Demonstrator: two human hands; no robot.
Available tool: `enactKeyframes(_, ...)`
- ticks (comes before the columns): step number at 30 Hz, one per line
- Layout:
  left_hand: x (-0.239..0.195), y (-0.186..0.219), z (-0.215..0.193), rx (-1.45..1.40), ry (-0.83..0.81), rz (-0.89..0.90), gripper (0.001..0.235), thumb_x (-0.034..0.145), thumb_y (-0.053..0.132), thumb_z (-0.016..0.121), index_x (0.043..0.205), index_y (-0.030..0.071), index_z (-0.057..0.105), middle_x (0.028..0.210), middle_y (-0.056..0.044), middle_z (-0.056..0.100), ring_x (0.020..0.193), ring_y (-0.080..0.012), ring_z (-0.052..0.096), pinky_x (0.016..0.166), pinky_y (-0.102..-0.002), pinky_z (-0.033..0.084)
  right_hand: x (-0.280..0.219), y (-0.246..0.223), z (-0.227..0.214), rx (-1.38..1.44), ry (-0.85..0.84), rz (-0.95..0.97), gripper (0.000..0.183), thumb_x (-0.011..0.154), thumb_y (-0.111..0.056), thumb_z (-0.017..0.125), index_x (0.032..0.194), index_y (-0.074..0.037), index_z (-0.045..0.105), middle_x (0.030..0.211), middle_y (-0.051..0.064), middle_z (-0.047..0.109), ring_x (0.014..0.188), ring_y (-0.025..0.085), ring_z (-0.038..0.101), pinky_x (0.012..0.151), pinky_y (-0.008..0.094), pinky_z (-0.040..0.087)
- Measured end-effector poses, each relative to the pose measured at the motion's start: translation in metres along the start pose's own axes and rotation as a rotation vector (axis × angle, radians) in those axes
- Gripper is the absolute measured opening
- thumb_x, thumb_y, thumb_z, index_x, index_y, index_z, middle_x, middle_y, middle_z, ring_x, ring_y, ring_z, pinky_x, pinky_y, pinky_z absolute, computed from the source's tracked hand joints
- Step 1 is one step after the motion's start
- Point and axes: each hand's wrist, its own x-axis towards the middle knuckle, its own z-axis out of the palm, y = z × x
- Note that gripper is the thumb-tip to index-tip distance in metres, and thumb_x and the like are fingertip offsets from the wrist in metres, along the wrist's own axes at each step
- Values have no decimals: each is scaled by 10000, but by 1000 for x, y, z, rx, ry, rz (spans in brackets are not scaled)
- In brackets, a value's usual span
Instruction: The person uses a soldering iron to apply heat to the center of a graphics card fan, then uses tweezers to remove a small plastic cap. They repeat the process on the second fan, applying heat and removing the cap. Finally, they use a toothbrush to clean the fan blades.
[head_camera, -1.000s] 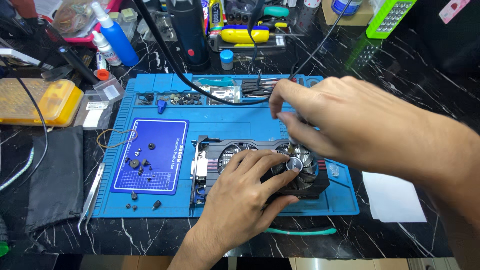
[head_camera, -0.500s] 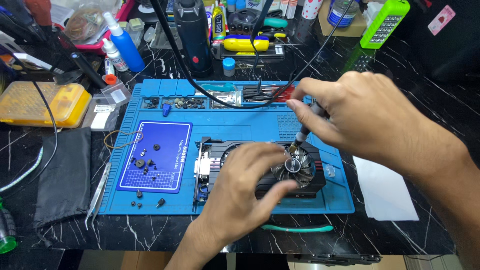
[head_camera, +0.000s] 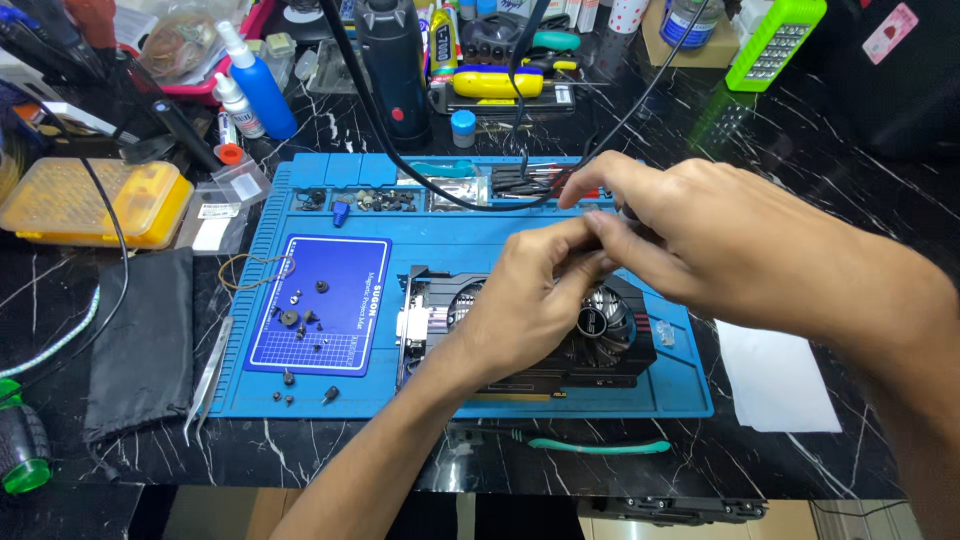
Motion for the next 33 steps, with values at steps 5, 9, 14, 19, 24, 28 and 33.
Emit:
enactKeyframes(5, -5, 5, 2, 93, 100, 50, 122, 1119, 99, 702, 1123, 52, 814, 976, -9, 842, 918, -54, 736, 822, -298, 651, -6, 3, 1, -7, -41, -46, 449, 1150, -448, 533, 1590, -364, 553, 794, 54, 815, 835, 349, 806, 766, 526, 572)
enactKeyframes(9, -7, 11, 7, 112, 185, 84, 144, 1077, 46, 707, 1155, 39, 828, 1118, -76, 892, 1046, -130, 838, 940, -297, 707, -7, 6, 2, 11, -23, -110, 462, 1125, -433, 546, 1569, -307, 550, 1081, 22, 881, 1052, 324, 833, 839, 542, 599)
enactKeyframes(14, -10, 15, 19, 264, 351, 134, 92, 1014, 62, 769, 1072, 45, 838, 1010, -64, 898, 955, -146, 887, 870, -275, 729, -6, -15, 0, -116, 4, 66, 450, 1045, -429, 525, 1471, -306, 603, 981, 70, 865, 991, 472, 769, 836, 622, 570)
enactKeyframes(19, -9, 13, 25, 310, 437, 185, 50, 978, 57, 837, 1018, 30, 825, 951, -95, 892, 916, -188, 902, 828, -278, 751, -2, -5, 24, -330, 183, 53, 475, 1187, -642, 497, 1333, -208, 622, 924, 213, 825, 897, 577, 800, 719, 679, 615)
enactKeyframes(24, -10, 7, 34, 368, 528, 215, 281, 907, 82, 953, 815, 84, 688, 774, -40, 786, 695, -112, 730, 652, -304, 579, -1, 6, 32, -453, 313, 31, 478, 1218, -681, 490, 1177, -244, 679, 862, 179, 801, 822, 510, 815, 649, 621, 614)
enactKeyframes(28, -6, -9, 41, 431, 621, 240, 509, 879, 28, 937, 731, 138, 463, 633, 21, 468, 637, -113, 358, 601, -363, 342, -8, -3, 13, -278, 192, -8, 375, 1168, -562, 533, 1353, -246, 618, 886, 220, 791, 873, 601, 747, 707, 704, 567)
enactKeyframes(33, -3, -17, 43, 465, 594, 247, 440, 973, 181, 884, 830, 135, 471, 627, 10, 478, 576, -183, 486, 620, -397, 453, -12, -12, -13, -116, -129, -6, 367, 1157, -477, 444, 1486, -359, 556, 808, 58, 807, 878, 340, 786, 807, 506, 558)
